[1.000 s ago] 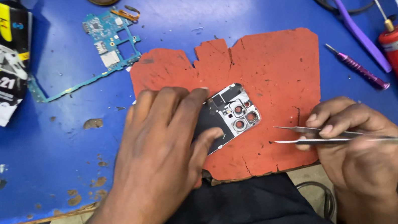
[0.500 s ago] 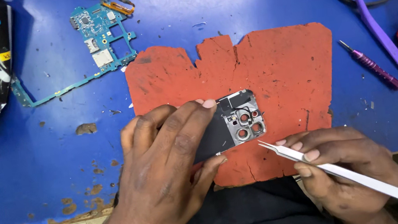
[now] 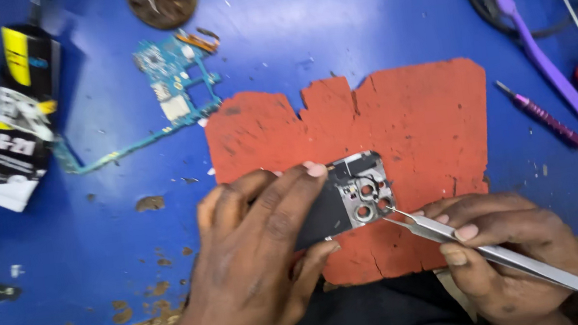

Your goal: The person works on a disassembled smartphone camera module, using a screwdriver and tweezers to remove and adjust small components around the lens assembly. The person places the module on a red mat, manipulates internal parts, and handles a new camera cover from a plastic bag.

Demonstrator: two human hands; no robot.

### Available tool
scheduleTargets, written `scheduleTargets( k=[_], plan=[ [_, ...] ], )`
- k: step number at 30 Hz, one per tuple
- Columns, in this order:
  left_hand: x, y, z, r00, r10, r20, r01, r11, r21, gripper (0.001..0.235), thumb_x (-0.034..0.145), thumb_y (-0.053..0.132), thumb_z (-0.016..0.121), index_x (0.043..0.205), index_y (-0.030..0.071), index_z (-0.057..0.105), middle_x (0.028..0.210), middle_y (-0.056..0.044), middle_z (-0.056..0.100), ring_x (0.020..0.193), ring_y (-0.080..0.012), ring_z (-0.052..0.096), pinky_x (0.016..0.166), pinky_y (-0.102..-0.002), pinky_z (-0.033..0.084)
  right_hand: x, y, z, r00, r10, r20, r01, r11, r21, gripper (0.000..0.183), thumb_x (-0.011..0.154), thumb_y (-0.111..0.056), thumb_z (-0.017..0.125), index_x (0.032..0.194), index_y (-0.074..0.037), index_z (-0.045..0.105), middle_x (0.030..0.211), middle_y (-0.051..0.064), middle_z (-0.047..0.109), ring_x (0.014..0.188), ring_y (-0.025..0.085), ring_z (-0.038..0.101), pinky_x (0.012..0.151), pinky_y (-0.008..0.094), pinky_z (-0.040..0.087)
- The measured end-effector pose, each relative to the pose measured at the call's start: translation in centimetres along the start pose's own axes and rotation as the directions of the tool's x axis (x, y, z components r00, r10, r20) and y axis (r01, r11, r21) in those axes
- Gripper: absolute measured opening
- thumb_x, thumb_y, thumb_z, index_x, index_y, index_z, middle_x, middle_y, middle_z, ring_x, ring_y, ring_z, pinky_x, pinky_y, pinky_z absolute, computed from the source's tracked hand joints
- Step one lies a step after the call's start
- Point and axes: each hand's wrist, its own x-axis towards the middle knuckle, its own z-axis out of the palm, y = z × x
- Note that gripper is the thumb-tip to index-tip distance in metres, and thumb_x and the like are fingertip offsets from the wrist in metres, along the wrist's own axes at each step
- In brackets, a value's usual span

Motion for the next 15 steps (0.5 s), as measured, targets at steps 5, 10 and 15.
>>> scheduleTargets(
  k=[5,10,15],
  plan=[
    [0.2,0.1,-0.6,1.0,0.028,0.012,-0.028,1.0,-0.003,0.081,0.081,0.021,0.082,0.15,0.007,0.043,0.141,-0.012,0.06,0.124,-0.0328,0.055,0.106,-0.05,0.036,-0.4,0.4,0.2,0.997,0.012,-0.071,-0.005,0.996,0.094,0.017,0.1,-0.006,0.072,0.108,-0.004,0.058,0.096,0.016,0.071,0.095,0.023,0.078,0.093,0.043,0.067],
    [-0.1,0.4,-0.9,0.995,0.083,-0.061,-0.085,0.996,-0.038,0.073,0.084,0.021,0.083,0.145,0.003,0.047,0.139,-0.014,0.06,0.127,-0.0342,0.056,0.105,-0.05,0.037,-1.3,1.5,0.1,0.994,-0.026,-0.109,0.034,0.996,0.076,0.017,0.098,-0.007,0.072,0.107,-0.002,0.057,0.094,0.017,0.071,0.091,0.024,0.075,0.091,0.045,0.066],
    [-1.4,0.1,-0.9,0.921,0.143,-0.362,-0.171,0.984,-0.048,0.045,0.082,-0.008,0.07,0.126,0.0,0.065,0.119,-0.015,0.07,0.103,-0.0289,0.071,0.089,-0.04,0.056,-0.1,1.9,0.4,0.981,-0.091,-0.174,0.15,0.92,0.362,0.028,0.109,-0.022,0.069,0.103,0.004,0.059,0.096,0.02,0.066,0.088,0.026,0.072,0.092,0.049,0.065]
  ],
)
